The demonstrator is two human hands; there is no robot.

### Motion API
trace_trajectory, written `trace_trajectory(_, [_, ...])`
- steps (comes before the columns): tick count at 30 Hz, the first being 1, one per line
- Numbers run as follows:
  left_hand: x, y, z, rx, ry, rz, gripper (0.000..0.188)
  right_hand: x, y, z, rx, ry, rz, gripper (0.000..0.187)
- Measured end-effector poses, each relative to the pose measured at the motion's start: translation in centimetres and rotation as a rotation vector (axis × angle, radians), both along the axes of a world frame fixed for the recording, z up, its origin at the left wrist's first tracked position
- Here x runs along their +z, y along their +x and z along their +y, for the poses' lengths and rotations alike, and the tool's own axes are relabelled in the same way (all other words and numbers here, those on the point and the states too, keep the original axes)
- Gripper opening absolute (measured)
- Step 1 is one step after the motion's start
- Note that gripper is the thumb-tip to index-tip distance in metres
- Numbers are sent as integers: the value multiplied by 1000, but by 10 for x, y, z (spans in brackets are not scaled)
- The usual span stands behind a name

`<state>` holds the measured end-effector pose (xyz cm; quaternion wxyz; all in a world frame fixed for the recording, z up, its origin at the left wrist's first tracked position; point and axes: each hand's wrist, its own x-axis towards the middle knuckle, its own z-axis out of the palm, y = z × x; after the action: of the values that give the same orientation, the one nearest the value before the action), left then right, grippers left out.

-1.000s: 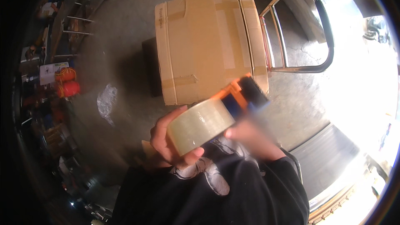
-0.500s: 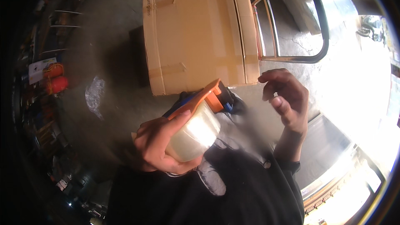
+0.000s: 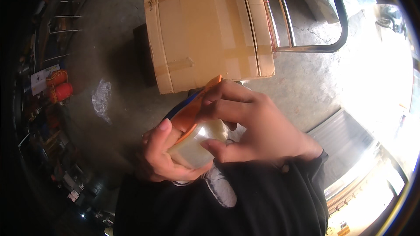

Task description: The person picks up a cardboard box, walks to a hand truck, and uses a handheld tape dispenser to seal the box. They repeatedly apply tape along the seams and edges, then reload the dispenser with a new roll of tape.

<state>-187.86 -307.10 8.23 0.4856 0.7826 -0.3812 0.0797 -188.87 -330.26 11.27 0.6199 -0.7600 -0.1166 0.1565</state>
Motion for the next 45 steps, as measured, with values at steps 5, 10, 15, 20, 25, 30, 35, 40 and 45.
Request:
trace_trajectory(5, [-1, -2, 3, -18, 29, -27, 77, -2, -1, 3, 4, 62, 96, 28])
trace_trajectory(10, [1, -6, 1, 4, 74, -91, 77, -17, -3, 13, -70, 207, 80, 23])
trace_trajectory(15, [-4, -8, 2, -10, 43, -100, 77, -21, -10, 14, -76, 273, 223, 16])
trace_trajectory(20, [-3, -8, 5, -62, 38, -65, 78, -25, -14, 16, -125, 345, 284, 16])
trace_trajectory(25, [-8, -9, 8, -68, -6, -51, 79, -30, -16, 14, -167, 348, 321, 17])
trace_trajectory(30, [-25, -14, 4, 28, -44, -179, 86, -42, -13, 11, -123, 432, 251, 15])
trace_trajectory(35, [-24, -18, -4, 121, -71, -110, 84, -55, -18, 7, -128, 410, 234, 10])
trace_trajectory(40, [7, -4, 19, -130, 97, 278, 100, -67, -12, 30, -190, 496, 157, 32])
trace_trajectory(45, [19, -5, 18, -137, 142, 335, 120, -78, -7, 20, -102, 611, 339, 26])
